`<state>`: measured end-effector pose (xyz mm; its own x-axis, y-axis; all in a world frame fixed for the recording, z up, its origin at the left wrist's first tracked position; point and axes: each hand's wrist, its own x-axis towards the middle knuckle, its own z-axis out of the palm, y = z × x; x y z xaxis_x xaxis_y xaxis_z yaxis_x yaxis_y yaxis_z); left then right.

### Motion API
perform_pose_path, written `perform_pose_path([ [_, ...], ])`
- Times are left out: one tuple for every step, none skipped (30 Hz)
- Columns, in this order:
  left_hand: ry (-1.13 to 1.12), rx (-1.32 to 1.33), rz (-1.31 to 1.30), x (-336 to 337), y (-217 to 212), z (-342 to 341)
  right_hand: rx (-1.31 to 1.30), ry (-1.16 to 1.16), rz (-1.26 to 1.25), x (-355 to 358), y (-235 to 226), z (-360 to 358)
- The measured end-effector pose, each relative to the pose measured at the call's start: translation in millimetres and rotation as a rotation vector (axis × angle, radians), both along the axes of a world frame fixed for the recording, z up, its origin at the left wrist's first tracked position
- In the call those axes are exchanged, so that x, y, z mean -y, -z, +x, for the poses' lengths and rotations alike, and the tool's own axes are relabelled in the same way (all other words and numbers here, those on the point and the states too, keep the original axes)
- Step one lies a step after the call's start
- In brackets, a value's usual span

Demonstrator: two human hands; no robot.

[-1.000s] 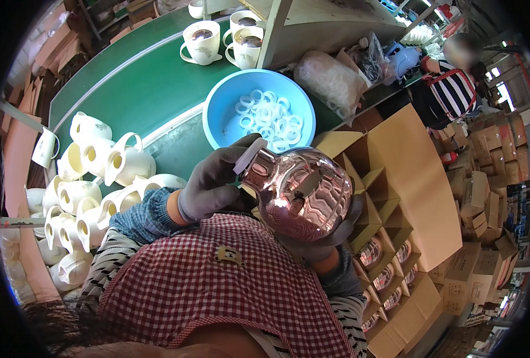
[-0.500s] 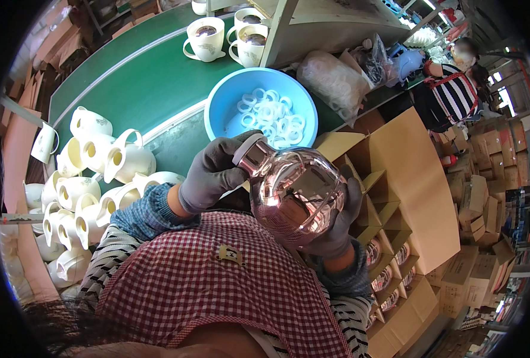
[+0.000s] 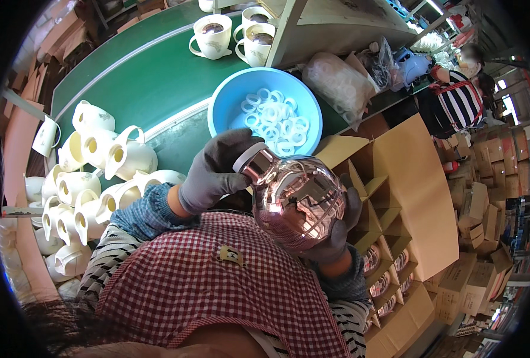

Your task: The person inserts small white plastic rings into the openings of white plastic pitchers, then places copper-colored inner liners into the pitchers. The person handles the pitchers and liners one at a time on a green workbench in a warehouse setting.

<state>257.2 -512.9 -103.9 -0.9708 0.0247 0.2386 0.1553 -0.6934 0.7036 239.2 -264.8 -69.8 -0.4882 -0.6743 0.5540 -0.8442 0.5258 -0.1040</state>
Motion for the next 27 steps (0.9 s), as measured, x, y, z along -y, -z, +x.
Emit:
perform_pose_path([
  [0.088, 0.022, -0.15, 8.6, 1.5, -2.2, 0.034, -0.03, -0.126, 1.8, 4.4, -0.2],
  [0.09, 0.01, -0.142, 8.7, 0.5, -2.8, 0.048, -0.032, -0.177, 0.4, 8.8, -1.5],
  [0.092, -0.002, -0.134, 8.6, -1.1, -3.0, 0.064, -0.035, -0.229, -1.2, 13.5, -2.2],
  [0.095, -0.015, -0.126, 8.1, -2.1, -3.2, 0.061, -0.009, -0.206, -8.1, 19.4, -1.8],
  [0.065, -0.013, -0.04, 3.9, 2.6, -1.3, 0.053, -0.023, -0.215, -9.3, 22.7, -2.5],
  [0.116, -0.008, -0.039, 5.6, 5.3, -2.0, 0.045, -0.037, -0.223, -10.5, 25.2, -3.3],
  [0.167, -0.004, -0.039, 8.3, 6.2, -2.6, 0.032, -0.085, -0.259, -10.6, 27.2, -4.3],
  [0.215, 0.002, -0.04, 11.5, 6.7, -2.8, 0.018, -0.114, -0.259, -11.2, 24.2, -4.9],
  [0.254, 0.047, 0.046, 9.5, 9.7, -0.7, 0.02, -0.129, -0.225, -11.0, 20.1, -4.9],
  [0.27, 0.044, 0.072, 8.5, 9.4, -0.1, 0.016, -0.145, -0.189, -10.8, 15.5, -5.0],
  [0.291, 0.038, 0.098, 6.7, 8.6, -1.1, 0.02, -0.15, -0.143, -12.2, 9.1, -5.9],
  [0.312, 0.032, 0.123, 6.5, 7.2, -2.3, 0.027, -0.15, -0.107, -13.4, 4.2, -6.5],
  [0.317, 0.001, 0.044, 10.1, 3.2, -1.7, 0.037, -0.152, -0.071, -13.8, -0.5, -8.1],
  [0.273, -0.02, -0.004, 9.3, 2.7, -1.1, 0.053, -0.153, -0.04, -13.8, -3.8, -8.7],
  [0.228, -0.041, -0.053, 6.8, 2.5, 0.6, 0.073, -0.151, -0.027, -12.6, -5.9, -9.1],
  [0.182, -0.062, -0.102, 5.2, 2.5, 1.9, 0.098, -0.15, -0.019, -10.0, -6.4, -10.0],
  [0.151, -0.078, -0.168, 3.9, 6.3, 2.5, 0.124, -0.142, -0.013, -7.7, -5.0, -9.2],
  [0.081, -0.151, -0.277, 5.6, 8.2, 1.8, 0.171, -0.137, -0.047, -4.9, 2.4, -9.9],
  [0.01, -0.223, -0.386, 8.6, 8.4, -0.3, 0.217, -0.134, -0.074, -2.0, 12.3, -10.5],
  [-0.066, -0.294, -0.493, 10.4, 9.1, -1.5, 0.292, -0.15, -0.139, -0.9, 26.6, -12.7],
  [-0.096, -0.26, -0.447, 10.8, 8.7, 1.3, 0.421, -0.202, -0.273, -0.8, 48.0, -15.9],
  [-0.138, -0.219, -0.381, 11.8, 7.4, 3.5, 0.556, -0.252, -0.407, -0.8, 70.3, -17.4],
  [-0.178, -0.177, -0.318, 12.7, 5.4, 5.8, 0.577, -0.275, -0.457, 7.7, 68.2, -16.9],
  [-0.218, -0.134, -0.255, 14.5, 4.9, 7.9, 0.6, -0.299, -0.505, 15.7, 65.4, -15.7],
  [-0.182, -0.154, -0.339, 23.6, 7.4, 9.7, 0.506, -0.299, -0.463, 19.7, 57.6, -18.2],
  [-0.254, -0.157, -0.466, 27.8, 8.1, 10.0, 0.412, -0.298, -0.423, 28.9, 47.4, -19.1],
  [-0.325, -0.159, -0.594, 32.0, 8.9, 10.6, 0.45, -0.299, -0.434, 35.4, 46.1, -19.8],
])
